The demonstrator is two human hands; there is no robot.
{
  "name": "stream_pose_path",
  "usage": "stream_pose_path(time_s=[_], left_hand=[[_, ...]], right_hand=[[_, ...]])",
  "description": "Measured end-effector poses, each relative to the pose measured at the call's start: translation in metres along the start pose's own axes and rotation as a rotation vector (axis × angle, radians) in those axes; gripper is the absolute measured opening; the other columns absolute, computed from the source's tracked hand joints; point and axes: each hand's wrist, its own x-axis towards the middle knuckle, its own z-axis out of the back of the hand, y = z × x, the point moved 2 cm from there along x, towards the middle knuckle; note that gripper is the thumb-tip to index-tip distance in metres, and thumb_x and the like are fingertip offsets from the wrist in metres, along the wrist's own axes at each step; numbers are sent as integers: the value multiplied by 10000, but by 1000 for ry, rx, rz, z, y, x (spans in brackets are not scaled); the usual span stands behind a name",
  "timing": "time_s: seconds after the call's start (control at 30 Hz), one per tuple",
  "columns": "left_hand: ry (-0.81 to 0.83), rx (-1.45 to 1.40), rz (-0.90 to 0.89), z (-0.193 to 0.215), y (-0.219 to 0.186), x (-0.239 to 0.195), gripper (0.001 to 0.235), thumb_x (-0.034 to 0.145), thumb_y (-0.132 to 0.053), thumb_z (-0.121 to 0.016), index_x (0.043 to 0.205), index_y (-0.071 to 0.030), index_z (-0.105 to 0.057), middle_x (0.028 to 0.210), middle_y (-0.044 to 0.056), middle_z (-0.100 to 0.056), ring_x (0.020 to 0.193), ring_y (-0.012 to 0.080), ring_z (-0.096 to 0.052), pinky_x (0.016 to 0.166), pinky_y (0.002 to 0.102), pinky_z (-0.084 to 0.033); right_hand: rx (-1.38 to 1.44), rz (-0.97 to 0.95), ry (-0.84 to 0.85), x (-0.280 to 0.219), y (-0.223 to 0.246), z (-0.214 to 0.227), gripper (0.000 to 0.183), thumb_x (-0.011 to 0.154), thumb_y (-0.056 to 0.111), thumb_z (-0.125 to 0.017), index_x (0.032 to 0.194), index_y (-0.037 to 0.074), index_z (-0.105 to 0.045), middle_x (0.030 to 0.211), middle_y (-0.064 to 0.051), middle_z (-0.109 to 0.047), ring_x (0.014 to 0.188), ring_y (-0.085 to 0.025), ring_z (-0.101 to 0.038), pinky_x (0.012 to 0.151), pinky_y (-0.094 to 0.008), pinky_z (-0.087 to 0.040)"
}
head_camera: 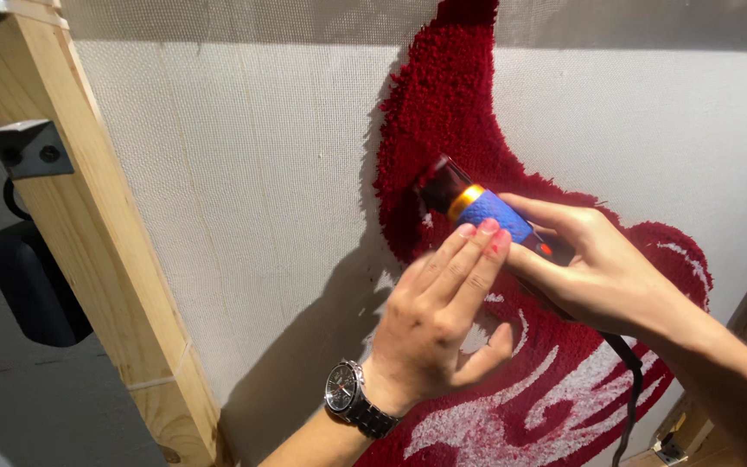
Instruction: The person uses a handheld electric trimmer to shave and shape the red pile of a rug stretched on a wooden frame. The person moves the trimmer along the rug's surface, removing excess fibers and refining the edges of a white pattern.
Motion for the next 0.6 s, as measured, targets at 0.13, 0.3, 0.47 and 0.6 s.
stream_pose_path(time_s=[0.13,0.3,0.47,0.6], left_hand=[[5,-17,-2,-6,-1,6,706,958,-300,-634,1554,25,-442,1612,215,-496,1502,374,-532,1167,465,-502],[9,-36,-11,-9,2,10,688,964,-275,-614,1550,36,-434,1605,226,-492,1507,390,-509,1211,463,-486],[8,-24,-12,-4,3,13,677,967,-266,-618,1540,46,-437,1598,236,-493,1505,400,-507,1227,466,-476],[12,12,-12,0,6,13,710,955,-275,-638,1562,22,-420,1622,208,-474,1520,375,-500,1234,455,-469]], right_hand=[[20,-43,-12,-1,-8,4,597,865,345,-673,1421,127,-657,1360,3,-773,1165,-81,-716,1024,-264,-544],[60,-60,3,3,-7,6,575,870,331,-675,1405,120,-674,1352,19,-779,1140,-80,-719,1002,-254,-553],[71,-80,-9,7,-6,5,587,870,335,-674,1414,113,-663,1345,14,-778,1137,-71,-710,999,-244,-546],[102,-77,1,7,9,5,562,881,317,-667,1409,126,-684,1313,40,-795,1068,-55,-702,937,-229,-553]])
